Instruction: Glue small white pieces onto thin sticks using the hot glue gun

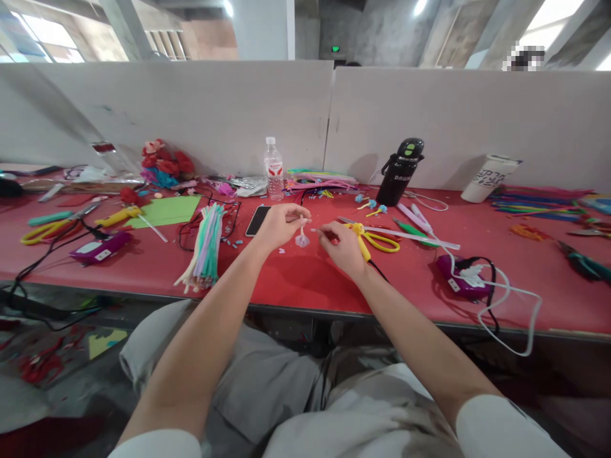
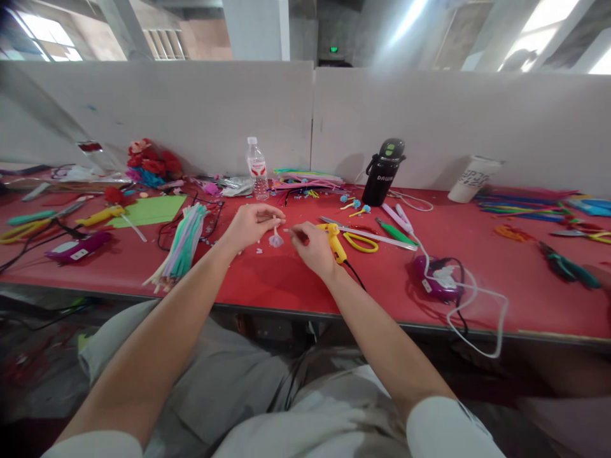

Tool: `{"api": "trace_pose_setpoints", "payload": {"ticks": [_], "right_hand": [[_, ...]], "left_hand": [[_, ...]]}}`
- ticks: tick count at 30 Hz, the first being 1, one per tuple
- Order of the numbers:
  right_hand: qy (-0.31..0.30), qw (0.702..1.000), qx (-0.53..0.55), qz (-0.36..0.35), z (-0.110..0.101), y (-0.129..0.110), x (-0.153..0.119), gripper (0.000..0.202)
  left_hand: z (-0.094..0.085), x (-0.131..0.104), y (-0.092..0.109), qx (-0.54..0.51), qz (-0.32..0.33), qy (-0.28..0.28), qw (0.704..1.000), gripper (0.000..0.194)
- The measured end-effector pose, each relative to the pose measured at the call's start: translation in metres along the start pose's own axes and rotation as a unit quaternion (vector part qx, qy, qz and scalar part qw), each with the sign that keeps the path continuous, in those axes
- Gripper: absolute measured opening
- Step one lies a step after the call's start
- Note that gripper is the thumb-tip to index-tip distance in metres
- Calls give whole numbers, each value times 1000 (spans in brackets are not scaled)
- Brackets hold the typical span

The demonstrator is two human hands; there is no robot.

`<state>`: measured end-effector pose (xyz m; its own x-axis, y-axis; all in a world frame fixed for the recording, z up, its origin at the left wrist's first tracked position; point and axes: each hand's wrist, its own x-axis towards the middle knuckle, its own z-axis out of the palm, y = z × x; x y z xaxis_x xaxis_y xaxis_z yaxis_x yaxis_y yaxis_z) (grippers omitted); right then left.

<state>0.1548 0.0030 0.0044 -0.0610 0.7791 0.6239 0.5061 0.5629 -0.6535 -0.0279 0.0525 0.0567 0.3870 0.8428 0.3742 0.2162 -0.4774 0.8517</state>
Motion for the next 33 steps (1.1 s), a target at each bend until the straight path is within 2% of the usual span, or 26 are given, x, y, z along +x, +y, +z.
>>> {"api": "trace_pose_setpoints", "payload": {"ticks": [4, 11, 20, 33], "right_hand": [[-15, 1000, -13, -5, 0, -3, -3, 16], [-23, 998, -32, -52, 3, -9, -4, 10], [-18, 995, -34, -87, 7, -4, -4, 5], [-22, 990, -72, -119, 9, -2, -2, 9]], "left_hand": [[-6, -1, 4, -27, -3, 0, 1000, 12], [-4, -1, 6, -14, -4, -9, 1000, 14], [-3, 0, 1, -6, 3, -16, 1000, 16], [-1, 0, 1, -13, -2, -19, 1000, 12]]}}
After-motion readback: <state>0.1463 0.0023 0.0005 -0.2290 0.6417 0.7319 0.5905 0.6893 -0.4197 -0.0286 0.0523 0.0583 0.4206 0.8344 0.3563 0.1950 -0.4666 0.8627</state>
